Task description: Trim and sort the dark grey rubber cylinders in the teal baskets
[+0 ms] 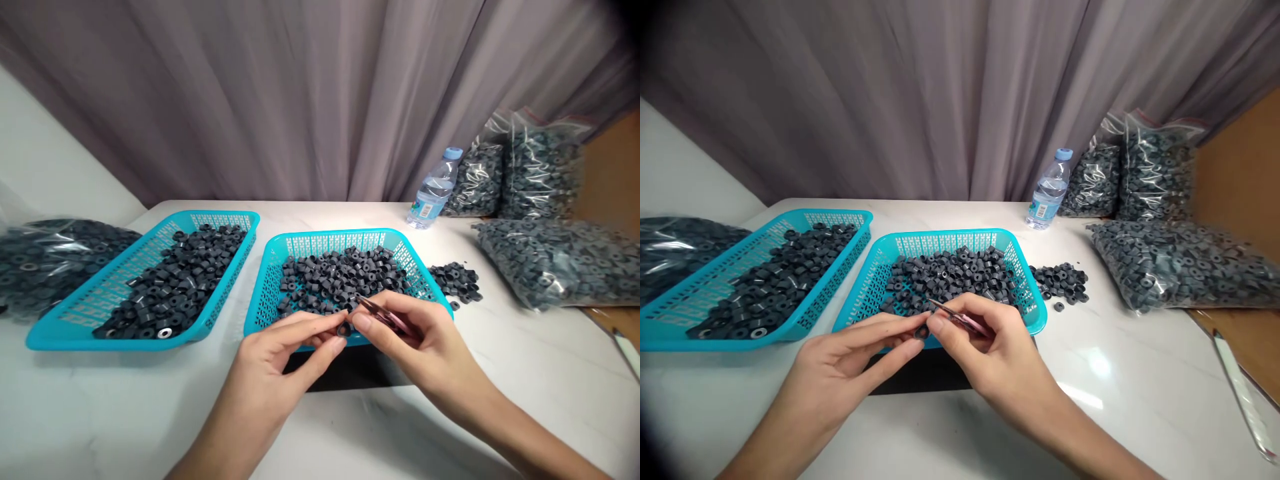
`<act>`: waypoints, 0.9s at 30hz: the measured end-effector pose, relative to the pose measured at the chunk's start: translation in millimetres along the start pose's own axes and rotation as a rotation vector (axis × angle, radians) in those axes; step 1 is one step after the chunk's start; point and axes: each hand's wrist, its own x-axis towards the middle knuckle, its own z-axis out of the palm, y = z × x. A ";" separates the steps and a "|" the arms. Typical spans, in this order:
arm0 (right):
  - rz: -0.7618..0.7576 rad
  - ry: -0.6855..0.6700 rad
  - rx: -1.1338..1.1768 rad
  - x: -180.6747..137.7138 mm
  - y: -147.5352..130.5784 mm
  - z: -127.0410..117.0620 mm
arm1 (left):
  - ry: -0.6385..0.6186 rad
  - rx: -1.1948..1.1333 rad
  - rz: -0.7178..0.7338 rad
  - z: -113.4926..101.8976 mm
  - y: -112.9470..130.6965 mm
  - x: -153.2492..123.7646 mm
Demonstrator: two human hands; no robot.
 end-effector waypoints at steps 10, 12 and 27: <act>-0.045 0.028 -0.087 0.3 7.4 1.6 | -0.029 0.100 0.019 2.5 -5.8 -1.3; -0.043 0.020 -0.101 0.3 7.3 1.4 | -0.052 0.102 0.015 1.7 -7.2 -0.4; -0.040 0.417 -0.466 18.7 12.0 -82.6 | -0.088 0.090 -0.070 -2.1 3.8 7.2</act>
